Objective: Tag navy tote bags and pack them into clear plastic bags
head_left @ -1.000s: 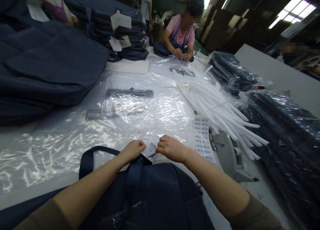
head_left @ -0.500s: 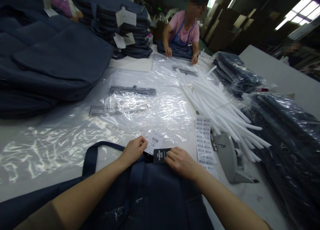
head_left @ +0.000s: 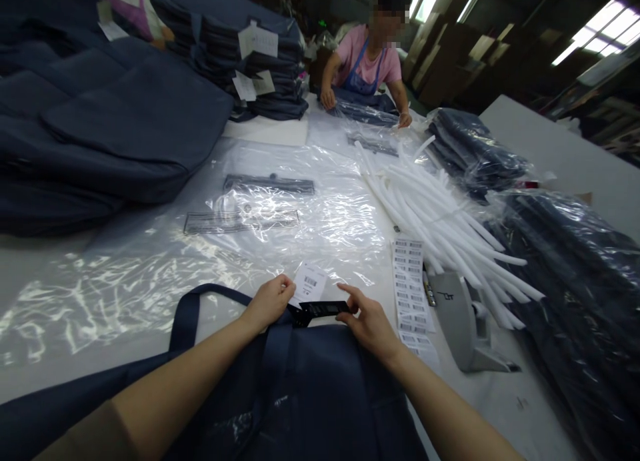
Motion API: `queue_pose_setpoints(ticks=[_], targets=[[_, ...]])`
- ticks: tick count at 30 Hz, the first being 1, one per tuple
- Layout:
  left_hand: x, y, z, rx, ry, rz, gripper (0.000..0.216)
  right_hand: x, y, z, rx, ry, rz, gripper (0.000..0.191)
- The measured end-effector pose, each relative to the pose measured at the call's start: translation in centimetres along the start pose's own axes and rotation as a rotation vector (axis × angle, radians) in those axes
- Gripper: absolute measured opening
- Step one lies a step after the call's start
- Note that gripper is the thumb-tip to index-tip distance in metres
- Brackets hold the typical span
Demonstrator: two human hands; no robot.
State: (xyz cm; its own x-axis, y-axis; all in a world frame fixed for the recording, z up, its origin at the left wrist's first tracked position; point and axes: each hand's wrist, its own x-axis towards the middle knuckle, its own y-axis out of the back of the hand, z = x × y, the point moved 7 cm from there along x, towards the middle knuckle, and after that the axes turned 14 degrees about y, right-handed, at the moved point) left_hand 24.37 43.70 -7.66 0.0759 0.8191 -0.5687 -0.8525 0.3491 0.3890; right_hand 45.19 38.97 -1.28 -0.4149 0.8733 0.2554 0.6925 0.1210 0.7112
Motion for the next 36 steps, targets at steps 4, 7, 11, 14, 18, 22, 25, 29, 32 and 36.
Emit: queue_pose_setpoints(ticks=[4,7,11,14,18,22,25,29,32,36], targets=[[0.1,-0.3,0.2,-0.002,-0.011,-0.021,0.018,-0.7,1.6,-4.3,-0.205,0.612,-0.028,0.017],[0.0,-0.3,0.1,-0.011,-0.016,-0.023,0.018,-1.1,1.7,-5.5,-0.322,0.802,-0.134,0.017],[-0.1,-0.1,-0.2,-0.037,-0.019,0.006,0.018,-1.5,2.0,-6.3,-0.353,0.855,-0.177,0.020],[0.2,-0.8,-0.2,-0.094,-0.014,-0.070,0.021,-1.2,2.6,-6.5,-0.332,0.861,-0.109,0.018],[0.6,-2.5,1.2,-0.206,-0.017,-0.362,0.038,0.6,3.2,-5.9,-0.258,0.964,-0.076,0.012],[0.2,-2.9,3.4,-0.231,-0.060,-0.556,0.050,3.6,3.0,-3.4,-0.207,0.998,-0.102,0.011],[-0.3,-3.1,4.2,-0.235,-0.075,-0.663,0.050,5.3,2.5,-1.6,-0.224,0.991,-0.118,0.016],[0.4,-3.1,3.5,-0.320,0.010,-0.600,0.063,6.1,1.5,-2.1,-0.413,0.856,-0.186,0.024],[0.8,-2.6,3.0,-0.332,0.028,-0.472,0.067,5.4,1.0,-4.3,-0.511,0.582,-0.177,0.032],[0.1,-2.0,3.1,-0.307,0.022,-0.388,0.082,2.9,-2.8,-5.7,-0.431,0.226,-0.303,0.073]])
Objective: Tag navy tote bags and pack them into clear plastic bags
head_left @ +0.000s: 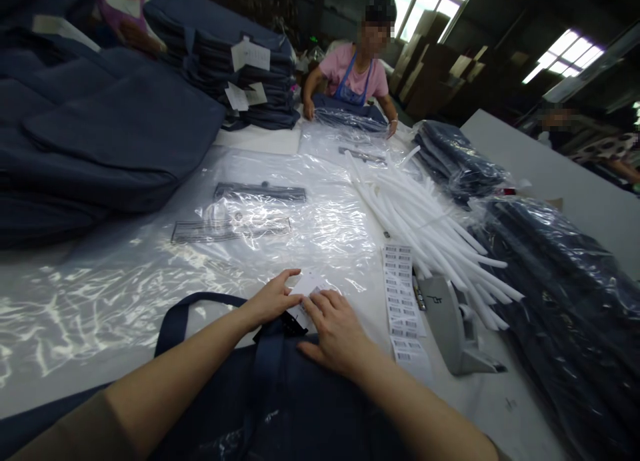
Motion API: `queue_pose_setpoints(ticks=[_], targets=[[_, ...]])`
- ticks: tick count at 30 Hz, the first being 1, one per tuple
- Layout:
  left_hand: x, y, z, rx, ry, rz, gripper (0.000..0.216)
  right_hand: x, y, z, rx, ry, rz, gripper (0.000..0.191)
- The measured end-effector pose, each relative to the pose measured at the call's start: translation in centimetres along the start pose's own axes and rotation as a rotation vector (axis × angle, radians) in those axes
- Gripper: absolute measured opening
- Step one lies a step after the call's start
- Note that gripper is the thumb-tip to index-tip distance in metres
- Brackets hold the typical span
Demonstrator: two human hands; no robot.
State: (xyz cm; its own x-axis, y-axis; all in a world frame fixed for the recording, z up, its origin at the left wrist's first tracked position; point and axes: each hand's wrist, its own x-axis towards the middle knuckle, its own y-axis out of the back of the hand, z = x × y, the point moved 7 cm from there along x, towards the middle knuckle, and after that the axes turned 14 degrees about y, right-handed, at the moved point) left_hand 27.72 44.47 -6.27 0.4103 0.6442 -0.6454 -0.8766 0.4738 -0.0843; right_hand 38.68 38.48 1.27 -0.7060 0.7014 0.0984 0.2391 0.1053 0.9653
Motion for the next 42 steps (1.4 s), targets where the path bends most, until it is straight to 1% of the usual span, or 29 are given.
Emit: queue_pose_setpoints(ticks=[2,4,5,7,8,9,12,14,16,18,20,21,23,24,25,26,28,31,32,33,34,36,38,39,40,42], targets=[[-0.8,0.2,0.3,0.041,-0.001,0.021,0.083,-0.1,-2.2,-0.5,0.067,-0.114,-0.054,0.079],[-1.8,0.5,0.6,0.146,-0.012,0.012,0.077,0.3,-3.6,-0.5,0.114,-0.180,-0.079,0.072],[-2.4,0.8,0.7,0.241,-0.033,0.002,0.074,0.5,-4.0,-0.5,0.129,-0.181,-0.098,0.064],[-3.7,1.4,1.1,0.504,-0.114,0.000,0.068,1.2,-4.4,-0.8,0.122,-0.143,-0.173,0.040],[-4.3,1.7,1.3,0.647,-0.169,0.025,0.067,1.4,-4.5,-0.9,0.104,-0.110,-0.222,0.032],[-4.9,2.1,1.4,0.776,-0.228,0.056,0.067,1.6,-4.4,-1.1,0.083,-0.078,-0.268,0.028],[-5.6,2.4,1.3,1.034,-0.363,0.104,0.061,2.0,-4.1,-1.4,0.043,-0.009,-0.341,0.028],[-5.2,2.1,0.9,1.145,-0.404,0.118,0.049,2.2,-4.1,-1.4,0.053,0.010,-0.350,0.028],[-4.4,1.5,0.7,1.217,-0.420,0.152,0.033,2.2,-4.3,-1.4,0.066,0.014,-0.351,0.028],[-3.7,0.8,0.8,1.248,-0.438,0.171,0.016,2.0,-4.6,-1.2,0.085,0.014,-0.346,0.026],[-3.4,-0.1,0.9,1.262,-0.478,0.160,0.014,1.6,-4.8,-0.9,0.146,0.008,-0.300,0.027],[-3.3,-0.4,1.0,1.264,-0.498,0.157,0.016,1.4,-4.6,-0.5,0.195,-0.008,-0.235,0.026],[-3.2,-0.3,1.3,1.243,-0.507,0.186,0.020,1.0,-4.0,0.9,0.292,-0.061,-0.045,0.023],[-3.1,0.1,1.3,1.221,-0.483,0.221,0.022,0.9,-3.7,1.8,0.318,-0.090,0.037,0.026],[-2.9,0.7,1.3,1.196,-0.442,0.262,0.024,0.9,-3.7,2.7,0.316,-0.107,0.078,0.033],[-2.7,1.4,1.1,1.172,-0.391,0.299,0.025,1.1,-3.9,3.3,0.285,-0.098,0.062,0.042],[-2.6,2.8,0.7,1.140,-0.294,0.329,0.027,2.1,-4.8,3.7,0.203,0.015,-0.082,0.059],[-3.0,3.7,0.3,1.131,-0.227,0.288,0.036,4.3,-6.2,2.8,0.121,0.267,-0.323,0.077],[-3.3,3.7,0.4,1.129,-0.215,0.268,0.040,5.1,-6.4,2.5,0.117,0.317,-0.386,0.080],[-3.6,3.6,0.6,1.126,-0.198,0.239,0.043,5.8,-6.6,2.4,0.123,0.335,-0.438,0.078],[-3.9,3.3,0.7,1.123,-0.176,0.194,0.045,6.4,-6.6,2.3,0.136,0.333,-0.481,0.071],[-4.4,2.4,0.8,1.114,-0.118,0.075,0.041,7.0,-6.3,2.3,0.180,0.309,-0.531,0.048],[-4.8,1.5,1.0,1.096,-0.071,-0.019,0.027,6.9,-5.4,2.5,0.233,0.287,-0.528,0.028],[-5.0,1.1,1.1,1.082,-0.061,-0.045,0.023,6.6,-4.8,2.6,0.257,0.281,-0.512,0.023],[-5.1,0.7,1.2,1.067,-0.060,-0.060,0.024,6.2,-4.2,2.8,0.281,0.272,-0.490,0.021],[-5.4,0.0,1.4,1.031,-0.069,-0.075,0.034,5.1,-2.9,2.9,0.323,0.255,-0.434,0.019]])
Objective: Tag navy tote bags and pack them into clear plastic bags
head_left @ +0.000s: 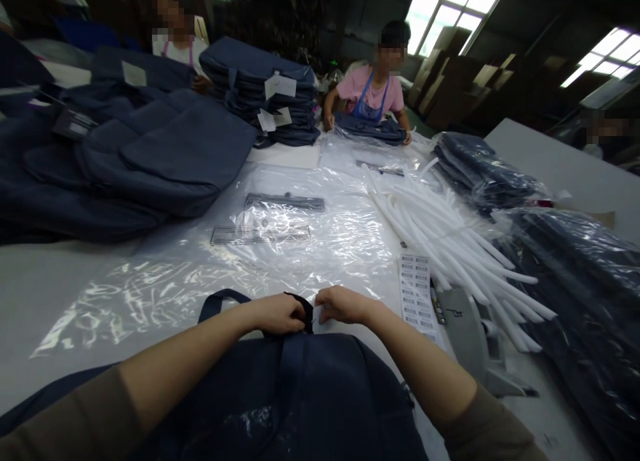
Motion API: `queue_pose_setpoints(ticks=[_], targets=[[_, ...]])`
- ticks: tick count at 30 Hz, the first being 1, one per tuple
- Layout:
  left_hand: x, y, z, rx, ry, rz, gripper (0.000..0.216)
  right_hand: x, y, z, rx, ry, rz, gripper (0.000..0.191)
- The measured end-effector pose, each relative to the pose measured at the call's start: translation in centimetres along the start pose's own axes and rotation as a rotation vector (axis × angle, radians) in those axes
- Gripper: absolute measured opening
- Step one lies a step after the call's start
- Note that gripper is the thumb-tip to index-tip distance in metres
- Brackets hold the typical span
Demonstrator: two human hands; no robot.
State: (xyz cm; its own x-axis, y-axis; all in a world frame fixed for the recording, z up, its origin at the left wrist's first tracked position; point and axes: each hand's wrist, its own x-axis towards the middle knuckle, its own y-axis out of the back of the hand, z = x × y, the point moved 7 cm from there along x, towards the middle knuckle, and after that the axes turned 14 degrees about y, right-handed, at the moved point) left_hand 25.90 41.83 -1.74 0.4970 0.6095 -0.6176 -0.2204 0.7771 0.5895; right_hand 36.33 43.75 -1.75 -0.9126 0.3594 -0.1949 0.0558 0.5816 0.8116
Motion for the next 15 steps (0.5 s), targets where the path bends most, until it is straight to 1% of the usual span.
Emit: queue_pose_setpoints(ticks=[2,3,4,6,7,8,9,10,12,13,14,15], targets=[[-0.3,-0.5,0.6,-0.074,-0.016,-0.001,0.049,-1.3,0.3,-0.7,0.018,-0.006,0.063,0.019],[-0.5,-0.7,0.8,-0.123,-0.030,0.000,0.054,-1.9,0.4,-1.1,0.016,-0.024,0.101,0.023],[-0.7,-1.0,1.1,-0.177,-0.054,0.000,0.055,-2.3,0.5,-1.4,-0.001,-0.048,0.146,0.028],[-1.2,-1.5,1.6,-0.257,-0.118,0.013,0.045,-2.8,0.8,-2.3,-0.118,-0.065,0.221,0.034],[-1.4,-1.7,1.8,-0.259,-0.142,0.028,0.040,-2.8,0.9,-2.9,-0.197,-0.056,0.245,0.031],[-1.5,-1.8,1.9,-0.246,-0.157,0.045,0.037,-2.8,1.0,-3.5,-0.279,-0.036,0.258,0.023],[-1.7,-1.8,1.9,-0.224,-0.165,0.057,0.034,-2.7,1.0,-4.0,-0.350,-0.007,0.261,0.014],[-1.8,-1.7,1.8,-0.200,-0.171,0.063,0.033,-2.7,0.9,-4.5,-0.393,0.022,0.249,0.010],[-2.0,-1.3,1.5,-0.160,-0.151,0.038,0.037,-2.7,0.3,-4.6,-0.378,0.021,0.187,0.012],[-2.2,-1.0,1.0,-0.134,-0.113,0.012,0.045,-2.9,-0.2,-4.1,-0.336,-0.007,0.143,0.015],[-2.3,-0.6,0.3,-0.097,-0.055,-0.018,0.056,-3.2,-0.8,-3.4,-0.267,-0.051,0.093,0.019],[-2.6,-0.2,-0.6,-0.048,0.014,-0.057,0.070,-3.6,-1.4,-2.3,-0.175,-0.121,0.074,0.022]])
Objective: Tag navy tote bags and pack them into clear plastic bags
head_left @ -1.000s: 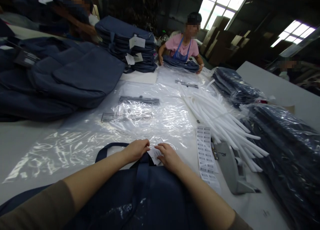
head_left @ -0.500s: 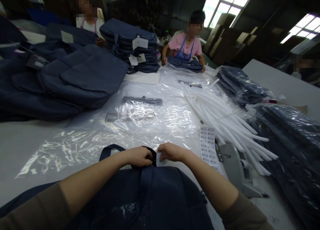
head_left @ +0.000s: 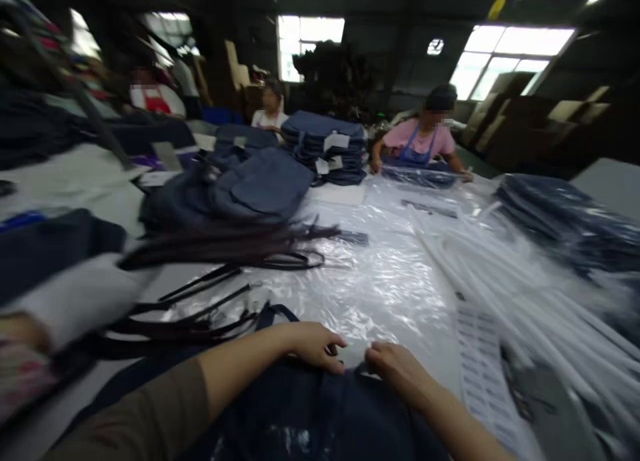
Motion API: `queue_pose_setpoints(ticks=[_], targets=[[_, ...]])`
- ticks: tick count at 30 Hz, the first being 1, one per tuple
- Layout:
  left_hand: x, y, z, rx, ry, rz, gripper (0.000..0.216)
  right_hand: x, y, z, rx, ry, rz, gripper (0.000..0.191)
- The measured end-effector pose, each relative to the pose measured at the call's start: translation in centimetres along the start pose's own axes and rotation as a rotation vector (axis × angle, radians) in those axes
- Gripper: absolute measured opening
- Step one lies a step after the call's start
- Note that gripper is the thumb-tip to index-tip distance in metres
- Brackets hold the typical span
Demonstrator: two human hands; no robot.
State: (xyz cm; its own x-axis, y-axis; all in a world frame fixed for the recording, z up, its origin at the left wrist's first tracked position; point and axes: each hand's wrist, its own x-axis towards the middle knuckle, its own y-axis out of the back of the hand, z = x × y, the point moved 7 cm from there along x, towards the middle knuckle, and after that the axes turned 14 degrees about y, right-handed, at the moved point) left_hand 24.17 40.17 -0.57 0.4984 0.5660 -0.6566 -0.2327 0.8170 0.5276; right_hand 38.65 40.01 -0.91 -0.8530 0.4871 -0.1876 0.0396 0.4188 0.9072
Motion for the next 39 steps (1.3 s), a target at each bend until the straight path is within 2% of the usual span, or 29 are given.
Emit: queue_pose_setpoints(ticks=[2,4,6,8,9,12,14,16,17,18,19,21,23,24,26,30,33,35,37,39], targets=[[-0.9,1.0,-1.6,0.093,0.100,-0.031,0.094,-0.2,-0.8,1.8,0.200,-0.038,0.055,0.034],[-1.8,2.2,-2.3,0.160,0.071,0.065,0.098,0.1,-1.3,3.1,0.346,-0.014,0.109,0.039],[-2.4,2.6,-2.6,0.225,0.022,0.169,0.090,0.4,-1.6,3.9,0.401,-0.015,0.116,0.031],[-2.4,1.8,-3.2,0.285,0.032,0.182,0.081,0.7,-1.5,4.2,0.408,-0.043,0.089,0.025],[-2.3,1.3,-3.6,0.302,0.046,0.182,0.077,0.8,-1.5,4.3,0.410,-0.067,0.068,0.028],[-2.2,0.3,-4.2,0.265,0.076,0.231,0.072,1.2,-1.7,4.4,0.460,-0.096,0.005,0.051],[-2.5,0.0,-4.3,0.261,0.129,0.282,0.073,1.6,-2.3,4.7,0.505,-0.087,-0.025,0.054],[-3.4,0.4,-3.3,0.333,0.132,0.453,0.067,1.9,-2.8,5.1,0.526,-0.072,-0.008,0.048],[-4.0,0.7,-2.3,0.374,0.090,0.557,0.059,2.0,-3.0,5.4,0.528,-0.081,0.019,0.046],[-4.5,0.8,-1.4,0.385,0.050,0.623,0.049,2.0,-3.2,5.8,0.535,-0.103,0.045,0.045],[-4.7,0.7,-0.8,0.363,0.036,0.629,0.042,2.0,-3.4,6.1,0.555,-0.135,0.063,0.044],[-4.0,-0.1,-1.0,0.272,0.111,0.498,0.042,1.9,-3.9,6.4,0.643,-0.186,0.080,0.043],[-3.0,-1.2,-2.1,0.199,0.213,0.329,0.054,1.8,-4.1,6.5,0.756,-0.221,0.087,0.040],[-2.6,-1.7,-2.5,0.186,0.218,0.256,0.057,1.9,-4.1,6.6,0.800,-0.230,0.096,0.039],[-2.2,-2.2,-2.7,0.143,0.140,0.152,0.050,2.0,-4.0,7.0,0.845,-0.259,0.121,0.038],[-4.5,-0.9,-1.9,-0.007,0.002,0.129,0.028,2.2,-3.3,7.0,0.846,-0.283,0.184,0.035],[-6.1,-1.0,-0.6,0.026,-0.042,0.091,0.032,2.0,-3.1,5.9,0.833,-0.212,0.236,0.027],[-5.1,-1.4,-0.6,0.085,-0.049,0.082,0.041,2.0,-3.8,5.8,0.814,-0.180,0.252,0.024],[-2.4,-2.1,-2.8,0.111,0.101,0.037,0.058,2.4,-4.6,6.1,0.782,-0.167,0.246,0.022],[0.5,-3.2,-5.0,0.122,0.224,-0.049,0.060,2.6,-4.9,6.3,0.762,-0.171,0.228,0.022]])
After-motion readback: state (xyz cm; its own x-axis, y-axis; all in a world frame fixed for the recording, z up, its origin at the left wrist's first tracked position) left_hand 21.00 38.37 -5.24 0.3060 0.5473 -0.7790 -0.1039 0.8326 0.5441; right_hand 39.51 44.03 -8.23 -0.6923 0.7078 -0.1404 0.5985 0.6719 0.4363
